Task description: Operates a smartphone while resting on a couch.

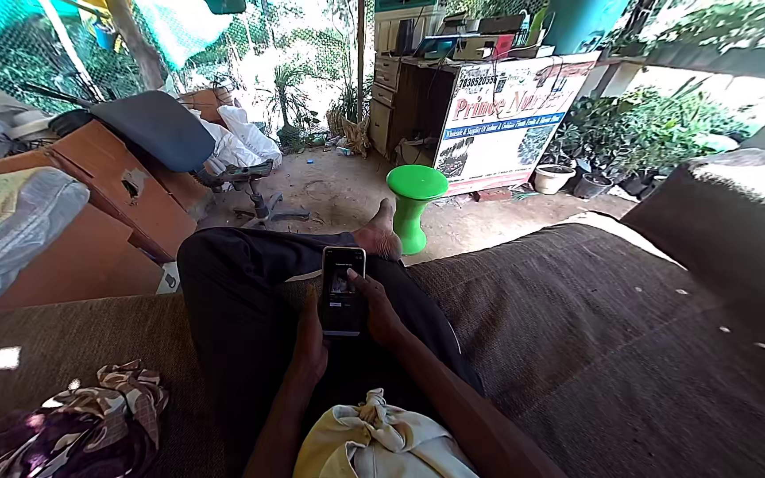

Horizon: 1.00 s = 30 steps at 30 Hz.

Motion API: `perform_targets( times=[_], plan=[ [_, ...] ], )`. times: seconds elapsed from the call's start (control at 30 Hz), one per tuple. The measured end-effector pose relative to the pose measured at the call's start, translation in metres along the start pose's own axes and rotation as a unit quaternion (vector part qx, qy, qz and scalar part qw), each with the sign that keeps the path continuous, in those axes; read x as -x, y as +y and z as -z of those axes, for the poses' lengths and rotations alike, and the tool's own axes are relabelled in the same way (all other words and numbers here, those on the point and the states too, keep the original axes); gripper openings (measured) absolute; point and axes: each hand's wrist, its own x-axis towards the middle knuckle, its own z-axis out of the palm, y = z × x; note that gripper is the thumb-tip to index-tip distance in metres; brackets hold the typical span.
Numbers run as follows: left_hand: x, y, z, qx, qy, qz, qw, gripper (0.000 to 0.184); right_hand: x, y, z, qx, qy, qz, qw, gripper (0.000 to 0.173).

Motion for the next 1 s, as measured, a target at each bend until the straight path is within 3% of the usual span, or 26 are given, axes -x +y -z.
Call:
perform_targets(
  times=[0.13,0.27,0.47,0.53,0.67,0.7,1.0],
  plan=[
    [0.0011,0.0010,-0.0003,-0.003,0.001,0.003,1.000,0.066,-0.0002,0.0020,0.0020,-0.005,0.001,-0.007,1.000,0.053],
    [0.0008,-0.0002,0.0009,0.001,0.001,0.002,1.000,0.066,-0.0005,0.0016,0.0013,-0.019,-0.012,-0.012,1.000,0.040],
    [0.0012,0.0016,0.0006,0.025,0.006,-0.002,1.000,0.064,0.0006,-0.0041,0.0010,0.035,-0.106,-0.013,0.994,0.078],
    [0.0007,0.0015,0.0005,0.025,0.008,-0.005,1.000,0.064,0.0014,-0.0053,0.0000,0.042,-0.102,-0.015,0.994,0.074],
    [0.0009,0.0004,0.0001,0.014,0.007,0.000,1.000,0.066,0.0028,-0.0045,-0.0024,0.044,-0.051,0.003,0.998,0.035],
    [0.0009,-0.0003,0.0001,0.011,0.005,0.000,1.000,0.067,0.0022,-0.0033,-0.0019,0.045,-0.041,0.006,0.998,0.033],
    [0.0003,-0.0005,0.0001,0.018,0.011,0.002,1.000,0.064,0.0020,-0.0030,-0.0011,0.074,-0.006,0.007,0.997,0.057]
  ],
)
